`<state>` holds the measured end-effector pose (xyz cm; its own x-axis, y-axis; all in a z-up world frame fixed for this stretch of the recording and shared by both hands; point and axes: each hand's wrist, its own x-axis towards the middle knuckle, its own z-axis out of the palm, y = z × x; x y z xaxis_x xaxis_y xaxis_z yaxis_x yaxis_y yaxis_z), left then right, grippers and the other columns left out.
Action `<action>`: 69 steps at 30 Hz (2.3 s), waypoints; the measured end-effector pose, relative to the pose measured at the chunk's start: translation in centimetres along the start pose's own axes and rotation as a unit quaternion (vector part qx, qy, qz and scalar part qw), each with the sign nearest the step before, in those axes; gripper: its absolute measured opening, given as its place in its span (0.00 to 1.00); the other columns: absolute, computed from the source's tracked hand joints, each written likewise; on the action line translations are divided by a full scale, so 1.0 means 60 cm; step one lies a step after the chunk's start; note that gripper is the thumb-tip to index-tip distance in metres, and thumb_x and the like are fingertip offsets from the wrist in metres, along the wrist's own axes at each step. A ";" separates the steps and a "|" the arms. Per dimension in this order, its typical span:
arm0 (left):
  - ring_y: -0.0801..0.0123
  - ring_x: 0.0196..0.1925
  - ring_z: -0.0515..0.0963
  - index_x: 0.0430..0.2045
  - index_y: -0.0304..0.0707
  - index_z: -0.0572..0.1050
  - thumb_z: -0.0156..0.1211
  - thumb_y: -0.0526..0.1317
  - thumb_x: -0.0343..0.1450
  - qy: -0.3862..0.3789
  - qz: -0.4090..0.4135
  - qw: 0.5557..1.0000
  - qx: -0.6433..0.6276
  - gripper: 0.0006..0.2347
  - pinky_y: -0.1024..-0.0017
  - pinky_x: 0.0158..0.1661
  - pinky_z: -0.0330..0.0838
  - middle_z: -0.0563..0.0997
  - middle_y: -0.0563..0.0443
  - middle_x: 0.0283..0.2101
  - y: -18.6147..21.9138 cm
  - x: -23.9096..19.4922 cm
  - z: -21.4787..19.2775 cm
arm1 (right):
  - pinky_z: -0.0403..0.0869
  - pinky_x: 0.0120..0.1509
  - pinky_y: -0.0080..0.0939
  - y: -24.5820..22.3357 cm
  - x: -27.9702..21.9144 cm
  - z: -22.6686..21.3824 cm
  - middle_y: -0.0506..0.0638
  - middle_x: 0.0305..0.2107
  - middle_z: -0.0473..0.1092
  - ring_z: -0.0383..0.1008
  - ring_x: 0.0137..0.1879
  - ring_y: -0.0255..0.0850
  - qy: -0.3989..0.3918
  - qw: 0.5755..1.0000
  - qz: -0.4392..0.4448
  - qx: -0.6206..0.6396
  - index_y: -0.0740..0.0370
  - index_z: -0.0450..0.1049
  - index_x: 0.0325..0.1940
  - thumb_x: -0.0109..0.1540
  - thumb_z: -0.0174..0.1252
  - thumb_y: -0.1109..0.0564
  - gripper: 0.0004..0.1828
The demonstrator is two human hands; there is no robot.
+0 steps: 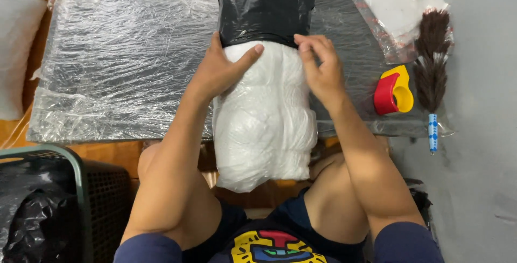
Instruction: The person wraps a white bubble-wrapped item in a black plastic bag. They pull the bag over the item, smooth the plastic, and tie the top of the bag to secure it. The person then places the wrapped item aside and repeats the process with another item.
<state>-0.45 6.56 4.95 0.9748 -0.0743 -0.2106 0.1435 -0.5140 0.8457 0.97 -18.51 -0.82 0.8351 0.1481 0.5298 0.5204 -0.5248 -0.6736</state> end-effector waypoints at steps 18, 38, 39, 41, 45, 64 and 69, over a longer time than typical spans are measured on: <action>0.35 0.64 0.73 0.70 0.25 0.50 0.59 0.73 0.66 0.048 -0.029 0.995 0.084 0.51 0.44 0.59 0.70 0.69 0.24 0.64 -0.050 0.054 0.043 | 0.74 0.55 0.50 0.019 0.029 0.012 0.50 0.37 0.68 0.75 0.48 0.52 -0.044 0.989 -0.066 -0.124 0.58 0.79 0.43 0.66 0.66 0.63 0.03; 0.38 0.64 0.74 0.69 0.35 0.57 0.61 0.68 0.66 0.071 -0.011 0.997 -0.042 0.43 0.45 0.61 0.69 0.74 0.28 0.60 -0.115 0.067 0.021 | 0.75 0.47 0.45 -0.018 0.019 0.006 0.53 0.34 0.71 0.74 0.41 0.51 -0.110 0.970 -0.215 -0.042 0.63 0.76 0.45 0.70 0.56 0.60 0.05; 0.38 0.64 0.74 0.68 0.37 0.59 0.60 0.69 0.66 0.067 -0.005 0.997 -0.042 0.43 0.46 0.60 0.70 0.75 0.28 0.59 -0.127 0.077 0.021 | 0.76 0.48 0.44 -0.027 0.018 -0.001 0.55 0.36 0.73 0.76 0.43 0.52 -0.107 0.979 -0.172 0.021 0.65 0.78 0.47 0.69 0.57 0.61 0.07; 0.39 0.64 0.74 0.68 0.37 0.60 0.60 0.68 0.67 0.065 -0.003 0.997 -0.051 0.41 0.47 0.61 0.70 0.76 0.28 0.59 -0.145 0.087 0.013 | 0.77 0.52 0.45 0.013 0.004 0.001 0.58 0.38 0.74 0.77 0.45 0.50 -0.055 0.993 -0.091 0.056 0.68 0.73 0.53 0.71 0.54 0.63 0.08; 0.39 0.64 0.74 0.66 0.36 0.64 0.60 0.67 0.69 0.061 0.003 0.994 -0.096 0.39 0.49 0.61 0.69 0.76 0.28 0.59 -0.165 0.095 0.000 | 0.65 0.71 0.69 0.098 -0.008 0.016 0.69 0.63 0.64 0.65 0.70 0.66 -0.098 0.950 0.294 -0.032 0.66 0.49 0.75 0.69 0.55 0.25 0.49; 0.29 0.70 0.63 0.62 0.34 0.68 0.71 0.52 0.71 0.251 0.285 0.925 0.008 0.30 0.40 0.68 0.56 0.65 0.25 0.62 -0.064 -0.035 0.072 | 0.73 0.62 0.58 -0.033 0.006 -0.010 0.60 0.52 0.75 0.74 0.59 0.60 -0.056 0.986 0.106 -0.116 0.53 0.76 0.65 0.74 0.48 0.43 0.22; 0.30 0.72 0.59 0.62 0.28 0.68 0.65 0.52 0.72 0.185 0.255 0.944 0.100 0.29 0.39 0.68 0.54 0.64 0.24 0.64 -0.030 -0.078 0.057 | 0.73 0.63 0.51 -0.003 0.014 -0.002 0.51 0.49 0.75 0.75 0.58 0.53 -0.047 0.994 -0.017 -0.101 0.47 0.79 0.63 0.69 0.64 0.46 0.18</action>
<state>-5.85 4.90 2.74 0.9066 -0.0718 0.4158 -0.3598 -0.6463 0.6729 1.55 -18.37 -0.20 0.8356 0.2419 0.4931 0.5101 -0.6747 -0.5335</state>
